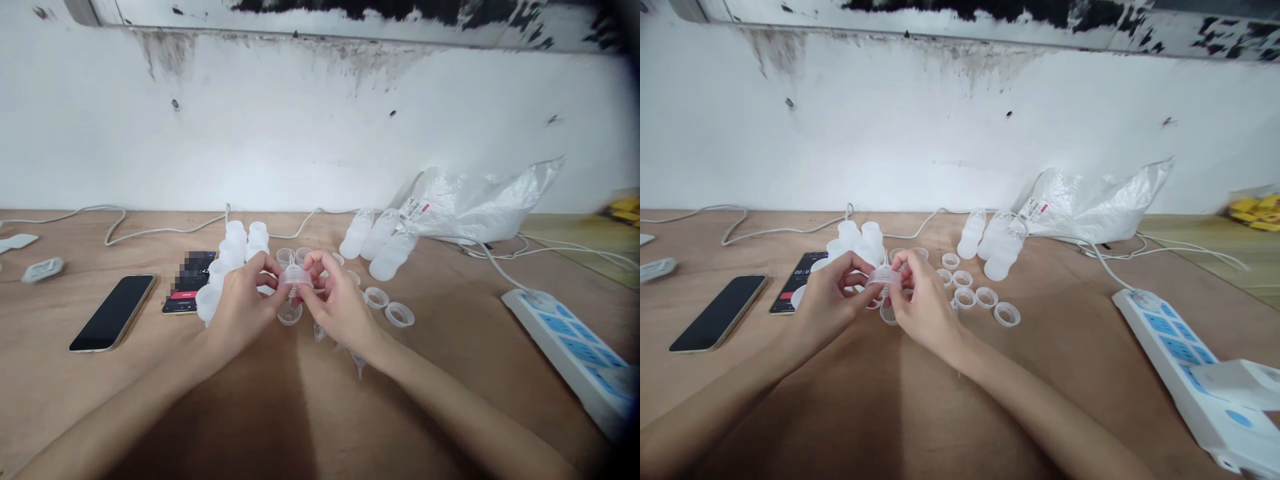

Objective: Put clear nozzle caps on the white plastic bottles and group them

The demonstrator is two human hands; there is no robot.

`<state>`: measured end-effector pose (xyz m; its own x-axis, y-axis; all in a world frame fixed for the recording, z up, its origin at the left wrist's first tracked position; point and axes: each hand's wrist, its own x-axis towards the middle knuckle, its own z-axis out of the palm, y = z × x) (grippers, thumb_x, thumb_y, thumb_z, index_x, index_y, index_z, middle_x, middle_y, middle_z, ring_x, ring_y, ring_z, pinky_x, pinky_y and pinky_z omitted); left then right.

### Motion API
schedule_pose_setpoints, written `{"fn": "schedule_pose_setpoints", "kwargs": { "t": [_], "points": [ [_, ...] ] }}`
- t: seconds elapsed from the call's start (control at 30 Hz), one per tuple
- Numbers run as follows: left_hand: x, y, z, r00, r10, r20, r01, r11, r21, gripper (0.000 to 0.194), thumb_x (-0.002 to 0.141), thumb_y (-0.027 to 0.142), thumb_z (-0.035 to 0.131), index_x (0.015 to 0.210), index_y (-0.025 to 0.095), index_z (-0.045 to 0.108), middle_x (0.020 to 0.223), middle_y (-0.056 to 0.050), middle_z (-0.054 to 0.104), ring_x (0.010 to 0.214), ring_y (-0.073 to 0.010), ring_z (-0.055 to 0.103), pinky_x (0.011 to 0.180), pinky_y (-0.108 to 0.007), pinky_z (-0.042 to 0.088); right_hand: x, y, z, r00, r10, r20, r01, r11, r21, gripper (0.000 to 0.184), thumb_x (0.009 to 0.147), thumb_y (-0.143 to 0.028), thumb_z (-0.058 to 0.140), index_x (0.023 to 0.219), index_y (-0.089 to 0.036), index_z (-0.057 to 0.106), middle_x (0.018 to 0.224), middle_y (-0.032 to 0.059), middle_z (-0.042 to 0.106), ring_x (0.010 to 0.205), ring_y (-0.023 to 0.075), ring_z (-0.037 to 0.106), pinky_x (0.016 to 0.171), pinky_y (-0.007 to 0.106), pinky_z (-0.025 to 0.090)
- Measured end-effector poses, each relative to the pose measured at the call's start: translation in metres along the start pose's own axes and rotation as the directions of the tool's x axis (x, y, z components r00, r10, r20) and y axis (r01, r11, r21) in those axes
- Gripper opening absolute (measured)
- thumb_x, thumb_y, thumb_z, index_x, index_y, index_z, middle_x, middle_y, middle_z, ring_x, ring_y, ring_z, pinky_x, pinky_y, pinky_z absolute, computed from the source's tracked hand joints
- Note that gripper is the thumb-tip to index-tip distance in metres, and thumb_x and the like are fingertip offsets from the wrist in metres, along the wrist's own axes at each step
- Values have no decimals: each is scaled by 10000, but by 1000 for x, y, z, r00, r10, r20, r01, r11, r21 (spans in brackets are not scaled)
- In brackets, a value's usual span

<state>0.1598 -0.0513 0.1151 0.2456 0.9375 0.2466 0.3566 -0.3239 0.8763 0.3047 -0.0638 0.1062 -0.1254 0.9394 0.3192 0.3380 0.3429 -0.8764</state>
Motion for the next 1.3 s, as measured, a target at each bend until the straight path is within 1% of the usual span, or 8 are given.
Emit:
{"fn": "schedule_pose_setpoints", "kwargs": {
  "t": [0.1, 0.23, 0.37, 0.47, 0.57, 0.73, 0.93, 1.3],
  "points": [
    [2, -1, -1, 1000, -1, 13, 1, 1000, -31, 122, 725, 255, 557, 767, 191, 462, 699, 10, 603, 638, -149, 627, 480, -221, 510, 3, -1, -1, 1000, 4, -19, -4, 1000, 7, 134, 770, -188, 491, 850, -219, 387, 833, 4, 494, 657, 113, 578, 539, 232, 498],
    [1, 2, -3, 998, 63, -23, -61, 995, 84, 85, 758, 259, 524, 769, 197, 466, 671, 30, 580, 613, -115, 613, 479, -172, 484, 2, -1, -2, 995, -74, -63, 69, 994, -82, 85, 804, -237, 478, 867, -207, 429, 902, 29, 537, 638, 107, 575, 553, 233, 496],
    [-4, 4, -2, 988, 152, -29, -141, 961, 239, 64, 799, 263, 472, 800, 202, 453, 567, 57, 557, 496, -76, 550, 462, -144, 426, -1, 0, -2, 981, -188, -47, 164, 935, -315, 92, 851, -239, 409, 929, -205, 444, 786, 22, 596, 587, 123, 586, 536, 236, 452],
    [-6, 3, -1, 983, 185, -10, -173, 935, 308, 49, 815, 254, 438, 816, 206, 444, 547, 65, 550, 454, -69, 516, 443, -143, 385, -3, 0, -2, 979, -205, 6, 192, 902, -387, 107, 870, -224, 358, 953, -206, 422, 703, 3, 593, 545, 124, 590, 500, 222, 410],
    [-6, 2, -1, 980, 199, 17, -194, 925, 328, 59, 819, 247, 418, 777, 205, 426, 537, 66, 528, 436, -71, 492, 438, -151, 362, -3, -1, -2, 974, -224, 24, 211, 874, -437, 66, 858, -200, 348, 860, -210, 414, 606, -30, 520, 465, 103, 529, 471, 214, 368],
    [-4, 1, -1, 987, 121, 102, -143, 959, 243, 108, 829, 253, 400, 734, 204, 409, 526, 50, 531, 464, -95, 521, 459, -172, 375, -3, -3, -1, 985, -165, 43, 169, 908, -384, 67, 834, -177, 353, 785, -218, 374, 519, -63, 401, 409, 95, 476, 429, 206, 326],
    [-3, 1, 2, 990, 52, 132, -73, 984, 160, 152, 857, 325, 378, 778, 208, 433, 562, 34, 564, 506, -118, 563, 449, -179, 384, -1, -2, -3, 994, -90, 62, 106, 926, -361, 65, 852, -239, 347, 792, -219, 364, 539, -48, 485, 415, 106, 503, 430, 213, 338],
    [-1, -3, 4, 991, 75, 107, -94, 977, 190, 189, 855, 317, 376, 718, 195, 419, 503, 63, 457, 430, -81, 441, 427, -170, 332, -2, -5, -3, 994, 1, 109, 25, 973, -231, 133, 863, -262, 339, 745, -216, 380, 471, -78, 429, 314, 87, 507, 334, 176, 319]
  ]
}}
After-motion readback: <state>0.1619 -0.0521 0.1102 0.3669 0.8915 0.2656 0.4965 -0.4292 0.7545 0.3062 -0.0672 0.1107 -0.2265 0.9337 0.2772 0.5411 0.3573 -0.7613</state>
